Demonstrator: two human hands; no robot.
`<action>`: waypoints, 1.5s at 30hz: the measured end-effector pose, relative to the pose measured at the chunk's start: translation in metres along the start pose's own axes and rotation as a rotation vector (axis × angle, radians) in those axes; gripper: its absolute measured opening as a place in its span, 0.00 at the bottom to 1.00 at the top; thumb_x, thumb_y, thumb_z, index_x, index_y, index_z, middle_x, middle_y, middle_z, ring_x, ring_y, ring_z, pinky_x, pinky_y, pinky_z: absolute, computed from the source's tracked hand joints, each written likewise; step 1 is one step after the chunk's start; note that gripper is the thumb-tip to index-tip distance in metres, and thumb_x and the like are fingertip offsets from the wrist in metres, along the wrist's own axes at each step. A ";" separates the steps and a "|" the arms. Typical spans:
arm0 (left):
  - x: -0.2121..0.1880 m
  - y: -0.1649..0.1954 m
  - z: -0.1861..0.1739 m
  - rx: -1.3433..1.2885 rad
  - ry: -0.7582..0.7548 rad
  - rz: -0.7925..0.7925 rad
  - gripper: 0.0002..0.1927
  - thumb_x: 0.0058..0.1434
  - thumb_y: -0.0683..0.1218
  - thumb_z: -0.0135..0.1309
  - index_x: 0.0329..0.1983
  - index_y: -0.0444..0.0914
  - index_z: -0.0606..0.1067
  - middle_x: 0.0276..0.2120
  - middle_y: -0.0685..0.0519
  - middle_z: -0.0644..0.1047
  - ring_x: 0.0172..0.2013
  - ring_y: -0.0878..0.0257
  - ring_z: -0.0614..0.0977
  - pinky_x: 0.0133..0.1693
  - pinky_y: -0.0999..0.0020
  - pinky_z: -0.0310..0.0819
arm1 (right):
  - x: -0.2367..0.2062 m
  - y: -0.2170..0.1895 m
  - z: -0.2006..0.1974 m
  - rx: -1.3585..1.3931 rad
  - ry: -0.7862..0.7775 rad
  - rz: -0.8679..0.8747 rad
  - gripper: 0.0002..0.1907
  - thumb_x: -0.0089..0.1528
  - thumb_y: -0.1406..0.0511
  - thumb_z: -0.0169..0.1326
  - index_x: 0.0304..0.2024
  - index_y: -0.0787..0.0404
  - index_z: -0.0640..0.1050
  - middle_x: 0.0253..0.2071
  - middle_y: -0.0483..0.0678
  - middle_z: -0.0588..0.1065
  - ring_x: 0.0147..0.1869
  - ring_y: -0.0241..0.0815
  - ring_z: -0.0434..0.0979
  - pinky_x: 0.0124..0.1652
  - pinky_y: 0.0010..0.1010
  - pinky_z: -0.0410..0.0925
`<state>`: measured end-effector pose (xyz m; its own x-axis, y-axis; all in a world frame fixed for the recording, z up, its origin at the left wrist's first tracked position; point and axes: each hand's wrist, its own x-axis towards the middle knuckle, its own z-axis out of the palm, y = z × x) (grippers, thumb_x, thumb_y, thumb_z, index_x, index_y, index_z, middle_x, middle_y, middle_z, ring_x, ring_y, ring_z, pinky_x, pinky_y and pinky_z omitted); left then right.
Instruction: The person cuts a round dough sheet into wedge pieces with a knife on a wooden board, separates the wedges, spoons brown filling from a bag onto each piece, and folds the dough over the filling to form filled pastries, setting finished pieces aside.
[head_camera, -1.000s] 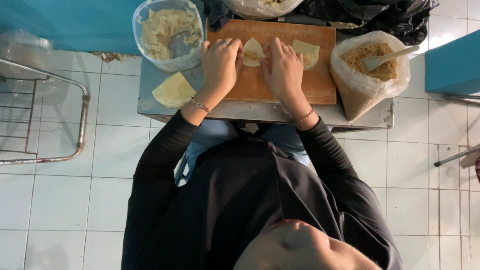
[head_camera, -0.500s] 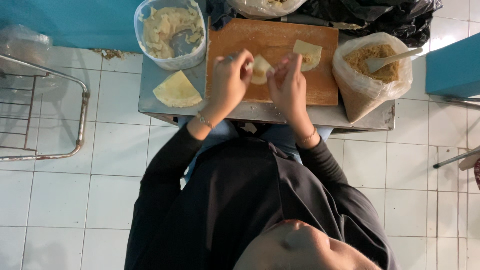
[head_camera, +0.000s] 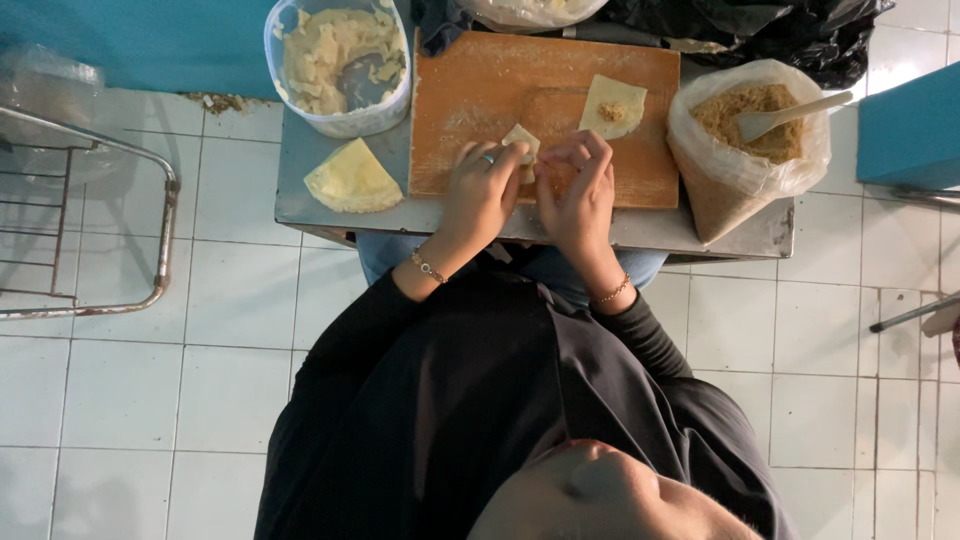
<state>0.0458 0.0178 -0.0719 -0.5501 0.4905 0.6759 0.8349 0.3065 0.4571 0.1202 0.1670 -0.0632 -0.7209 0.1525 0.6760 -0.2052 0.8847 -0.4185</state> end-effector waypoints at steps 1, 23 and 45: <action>0.000 0.001 0.000 -0.007 -0.016 -0.010 0.17 0.64 0.37 0.55 0.56 0.36 0.72 0.38 0.47 0.79 0.46 0.48 0.80 0.52 0.52 0.68 | -0.001 -0.001 -0.001 -0.035 -0.003 -0.020 0.25 0.63 0.71 0.62 0.57 0.68 0.63 0.47 0.47 0.77 0.61 0.58 0.76 0.59 0.42 0.64; 0.012 -0.033 -0.012 -0.240 -0.271 -0.078 0.09 0.56 0.40 0.66 0.39 0.32 0.81 0.55 0.45 0.70 0.46 0.56 0.80 0.50 0.60 0.75 | 0.022 0.016 -0.036 -0.007 -0.367 -0.065 0.28 0.60 0.57 0.67 0.58 0.58 0.73 0.54 0.36 0.80 0.61 0.44 0.73 0.57 0.45 0.55; 0.026 -0.017 -0.012 -0.039 -0.121 -0.202 0.12 0.53 0.41 0.67 0.36 0.37 0.75 0.45 0.44 0.65 0.48 0.48 0.71 0.45 0.52 0.63 | 0.048 0.019 -0.011 -0.017 -0.388 0.137 0.08 0.52 0.62 0.69 0.33 0.47 0.83 0.40 0.38 0.74 0.57 0.49 0.65 0.50 0.47 0.52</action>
<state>0.0168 0.0158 -0.0549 -0.6978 0.5175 0.4953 0.7056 0.3776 0.5997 0.0887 0.1962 -0.0324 -0.9378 0.0947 0.3341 -0.0814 0.8753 -0.4766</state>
